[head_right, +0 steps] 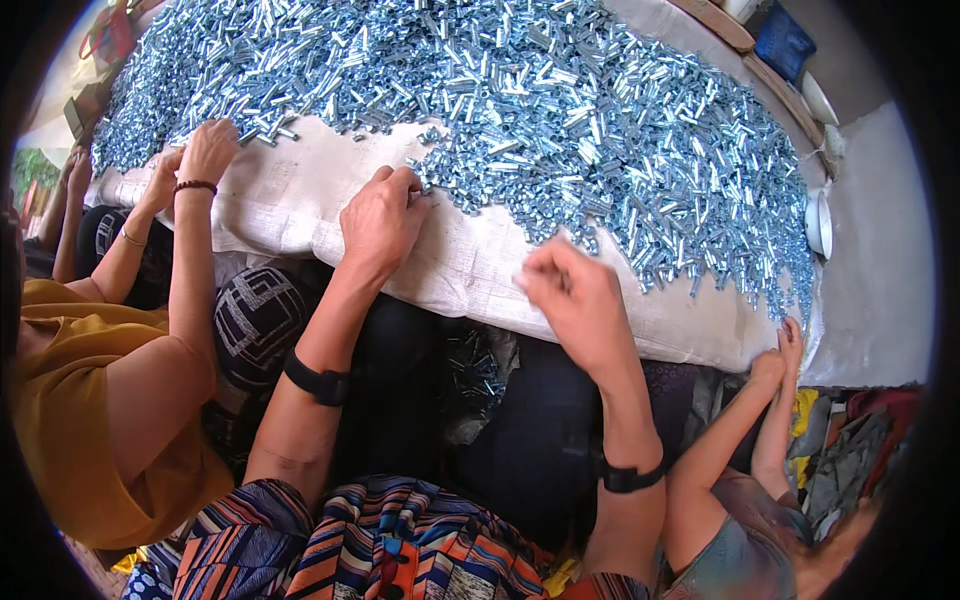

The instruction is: Inspecting and sorting a large quantity of small metal bolts on a workstation.

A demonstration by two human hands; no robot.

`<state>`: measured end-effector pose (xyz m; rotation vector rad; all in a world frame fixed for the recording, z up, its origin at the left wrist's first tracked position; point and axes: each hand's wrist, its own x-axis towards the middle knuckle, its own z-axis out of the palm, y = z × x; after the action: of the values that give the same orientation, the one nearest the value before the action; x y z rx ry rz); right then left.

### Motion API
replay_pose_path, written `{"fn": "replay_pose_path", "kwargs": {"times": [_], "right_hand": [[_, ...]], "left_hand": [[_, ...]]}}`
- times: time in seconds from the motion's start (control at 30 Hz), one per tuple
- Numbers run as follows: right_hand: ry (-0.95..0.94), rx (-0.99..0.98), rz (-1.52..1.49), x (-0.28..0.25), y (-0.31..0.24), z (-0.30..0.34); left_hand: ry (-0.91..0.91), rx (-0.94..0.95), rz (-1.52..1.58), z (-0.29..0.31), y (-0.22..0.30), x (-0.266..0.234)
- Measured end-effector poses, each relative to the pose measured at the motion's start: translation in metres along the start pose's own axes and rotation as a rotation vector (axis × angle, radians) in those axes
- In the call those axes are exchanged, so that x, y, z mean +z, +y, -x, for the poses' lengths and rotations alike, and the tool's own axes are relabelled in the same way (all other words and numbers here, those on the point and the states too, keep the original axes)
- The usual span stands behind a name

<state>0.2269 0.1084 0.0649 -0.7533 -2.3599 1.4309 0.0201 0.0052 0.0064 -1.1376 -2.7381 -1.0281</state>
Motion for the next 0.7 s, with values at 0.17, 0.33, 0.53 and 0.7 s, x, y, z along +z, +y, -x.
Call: {"fn": "replay_pose_path", "kwargs": {"times": [0.17,0.33,0.53,0.7], "right_hand": [[0.225,-0.374,0.493,0.003,0.000,-0.074],[0.283,-0.416,0.813,0.016,0.021,-0.113],[0.329,-0.372,0.835,0.019,0.022,-0.102],[0.144,-0.003,-0.060,0.016,0.006,-0.052]], "left_hand": [[-0.048,0.024,-0.101,-0.011,0.006,0.009],[-0.080,0.037,-0.076,-0.016,0.003,0.009],[-0.035,0.048,0.100,-0.011,0.000,0.000],[-0.147,0.019,0.517,0.004,0.004,-0.013]]}}
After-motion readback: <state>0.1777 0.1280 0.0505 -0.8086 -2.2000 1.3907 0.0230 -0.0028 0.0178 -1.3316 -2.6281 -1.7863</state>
